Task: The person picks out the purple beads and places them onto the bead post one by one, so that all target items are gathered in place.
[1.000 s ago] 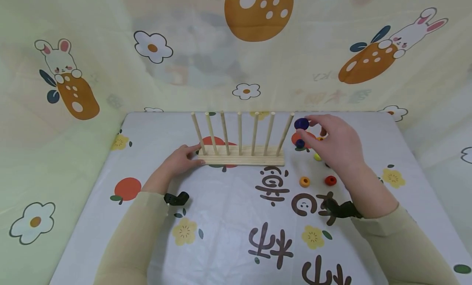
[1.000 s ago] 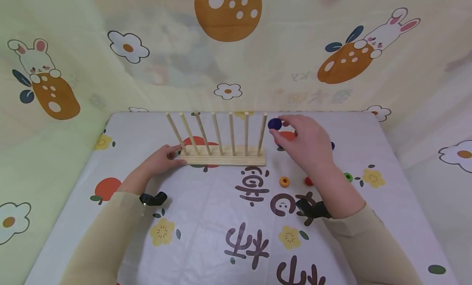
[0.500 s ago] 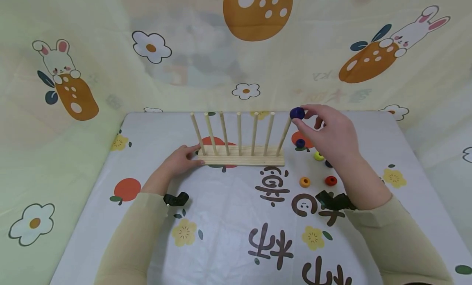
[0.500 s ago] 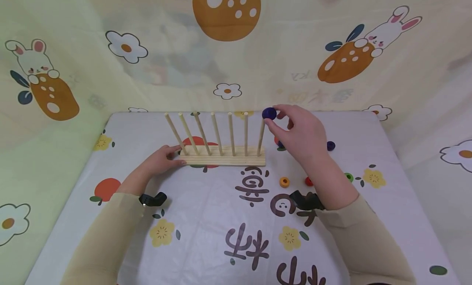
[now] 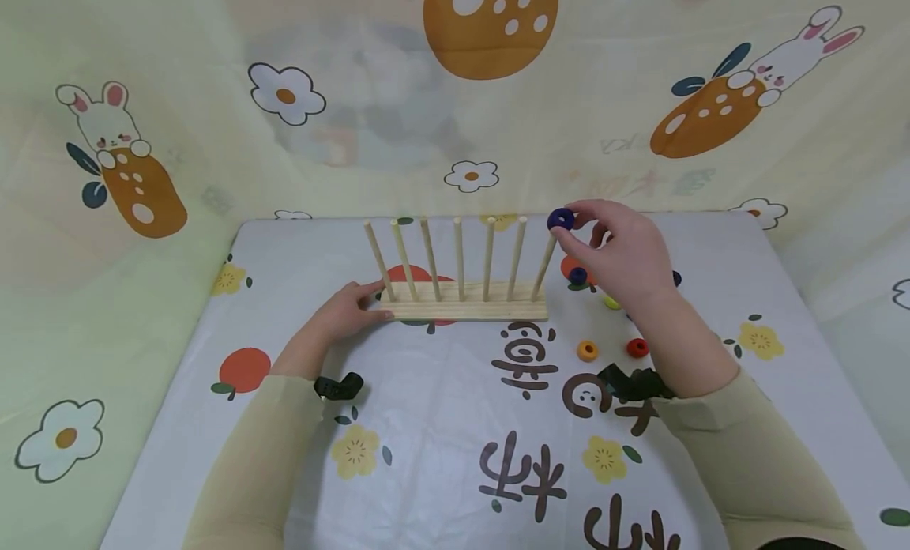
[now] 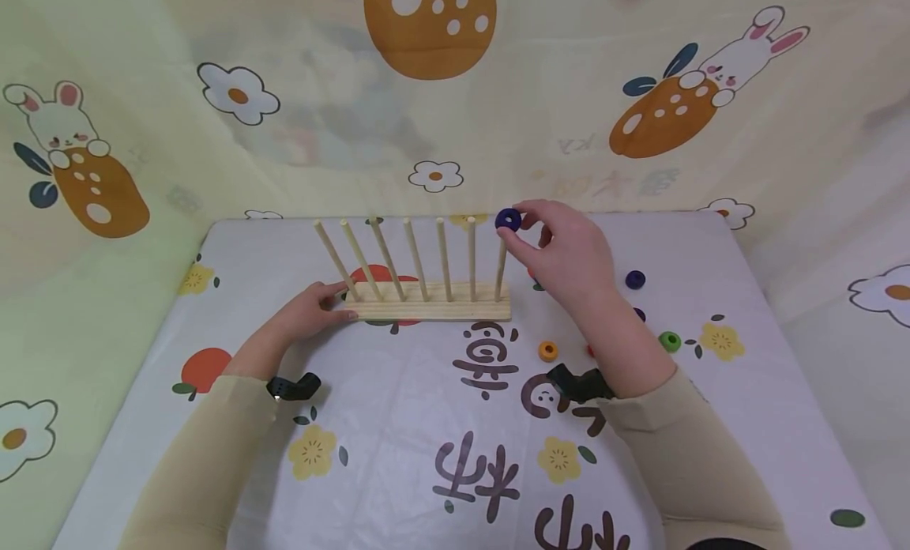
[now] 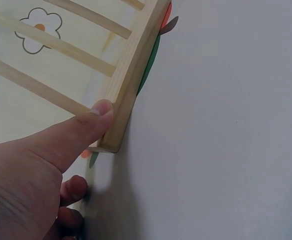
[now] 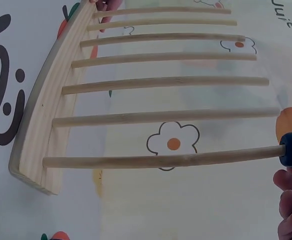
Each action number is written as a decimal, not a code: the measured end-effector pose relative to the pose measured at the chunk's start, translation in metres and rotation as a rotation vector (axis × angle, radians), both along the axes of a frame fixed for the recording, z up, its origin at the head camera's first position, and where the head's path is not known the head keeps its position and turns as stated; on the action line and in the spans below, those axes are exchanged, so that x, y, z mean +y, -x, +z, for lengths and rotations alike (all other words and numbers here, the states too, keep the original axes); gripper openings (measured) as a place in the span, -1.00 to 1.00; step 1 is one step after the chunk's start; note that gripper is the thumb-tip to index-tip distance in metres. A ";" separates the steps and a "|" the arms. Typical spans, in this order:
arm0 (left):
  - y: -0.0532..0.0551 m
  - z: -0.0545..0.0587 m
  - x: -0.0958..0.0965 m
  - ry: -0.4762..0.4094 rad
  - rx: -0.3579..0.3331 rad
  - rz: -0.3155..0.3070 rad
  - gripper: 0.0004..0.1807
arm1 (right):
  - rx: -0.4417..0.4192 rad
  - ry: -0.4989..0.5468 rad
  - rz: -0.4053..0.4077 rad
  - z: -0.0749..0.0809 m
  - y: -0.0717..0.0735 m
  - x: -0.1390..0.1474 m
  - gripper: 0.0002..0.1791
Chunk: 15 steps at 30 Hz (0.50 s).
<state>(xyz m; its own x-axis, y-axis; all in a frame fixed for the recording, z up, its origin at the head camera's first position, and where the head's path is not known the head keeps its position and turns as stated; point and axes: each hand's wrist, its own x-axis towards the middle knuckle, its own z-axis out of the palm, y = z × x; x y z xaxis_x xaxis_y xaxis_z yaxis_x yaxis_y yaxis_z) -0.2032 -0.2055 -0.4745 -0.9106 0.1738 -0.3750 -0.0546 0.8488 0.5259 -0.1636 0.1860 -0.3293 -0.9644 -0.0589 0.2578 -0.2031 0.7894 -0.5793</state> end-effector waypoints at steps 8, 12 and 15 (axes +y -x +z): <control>-0.001 0.000 0.001 -0.016 0.009 -0.002 -0.15 | -0.023 0.088 -0.002 -0.003 0.002 -0.002 -0.49; -0.001 0.000 0.000 -0.020 0.003 0.003 -0.14 | -0.051 0.086 -0.014 -0.003 0.002 -0.002 -0.48; -0.001 0.000 0.000 -0.019 -0.005 0.009 -0.14 | -0.067 0.080 -0.019 -0.005 0.002 -0.002 -0.47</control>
<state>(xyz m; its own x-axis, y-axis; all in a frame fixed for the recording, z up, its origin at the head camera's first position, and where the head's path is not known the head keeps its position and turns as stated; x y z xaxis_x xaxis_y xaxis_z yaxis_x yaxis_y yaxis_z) -0.2025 -0.2054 -0.4741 -0.9101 0.1728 -0.3766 -0.0650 0.8381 0.5416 -0.1659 0.1841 -0.3338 -0.9805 -0.0219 0.1954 -0.1467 0.7434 -0.6526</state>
